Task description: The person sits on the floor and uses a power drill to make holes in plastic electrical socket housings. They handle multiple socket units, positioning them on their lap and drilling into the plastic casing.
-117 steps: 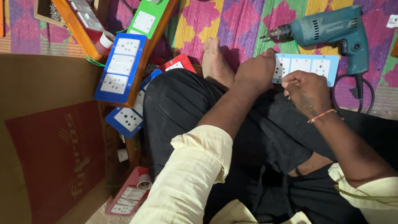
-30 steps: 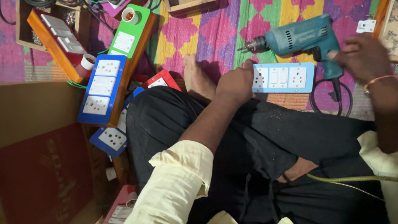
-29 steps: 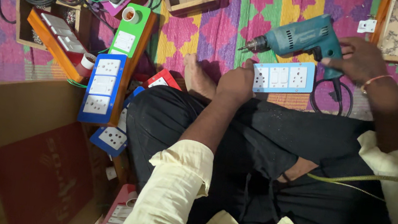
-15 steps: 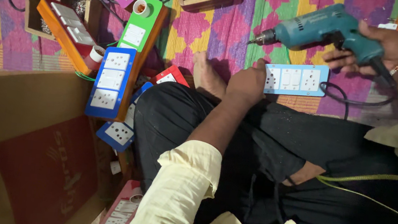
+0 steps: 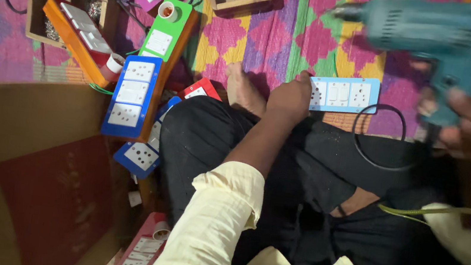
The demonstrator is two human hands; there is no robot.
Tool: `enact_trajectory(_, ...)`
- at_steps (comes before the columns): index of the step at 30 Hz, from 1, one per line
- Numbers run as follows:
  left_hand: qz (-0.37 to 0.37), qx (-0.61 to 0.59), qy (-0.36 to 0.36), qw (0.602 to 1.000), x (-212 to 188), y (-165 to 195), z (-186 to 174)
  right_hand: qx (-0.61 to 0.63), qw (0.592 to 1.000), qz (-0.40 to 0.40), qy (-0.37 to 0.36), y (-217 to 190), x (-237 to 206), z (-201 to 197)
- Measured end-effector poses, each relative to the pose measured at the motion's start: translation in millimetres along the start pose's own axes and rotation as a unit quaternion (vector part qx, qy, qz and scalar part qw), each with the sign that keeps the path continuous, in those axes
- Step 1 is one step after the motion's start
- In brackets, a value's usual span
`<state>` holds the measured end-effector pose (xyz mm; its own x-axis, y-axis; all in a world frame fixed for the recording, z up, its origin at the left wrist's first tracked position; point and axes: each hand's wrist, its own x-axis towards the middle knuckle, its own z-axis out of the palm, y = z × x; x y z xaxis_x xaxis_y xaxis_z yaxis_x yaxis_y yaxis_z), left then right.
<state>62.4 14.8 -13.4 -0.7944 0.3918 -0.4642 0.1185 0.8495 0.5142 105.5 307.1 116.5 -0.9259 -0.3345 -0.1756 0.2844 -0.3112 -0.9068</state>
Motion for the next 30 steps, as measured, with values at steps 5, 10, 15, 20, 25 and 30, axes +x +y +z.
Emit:
enact_trajectory(5,-0.01,-0.02,0.019,1.0,7,-6,6,-0.137,0.986,0.077,0.06,-22,-39,-25)
enact_trajectory(10,-0.004,-0.008,0.023,1.0,8,0,7,-0.406,0.855,0.308,0.093,-24,-48,-78)
enact_trajectory(15,-0.018,-0.038,0.003,0.999,6,1,-2,-0.425,0.821,0.374,0.082,-8,-77,-96)
enact_trajectory(20,-0.019,-0.025,0.006,0.999,7,7,1,-0.423,0.814,0.389,0.087,-6,-106,-105)
enact_trajectory(25,-0.026,-0.02,0.0,0.999,5,3,7,-0.435,0.814,0.379,0.067,-6,-118,-93)
enact_trajectory(30,-0.028,-0.034,-0.001,0.999,10,0,13,-0.443,0.823,0.343,0.091,-23,-111,-39)
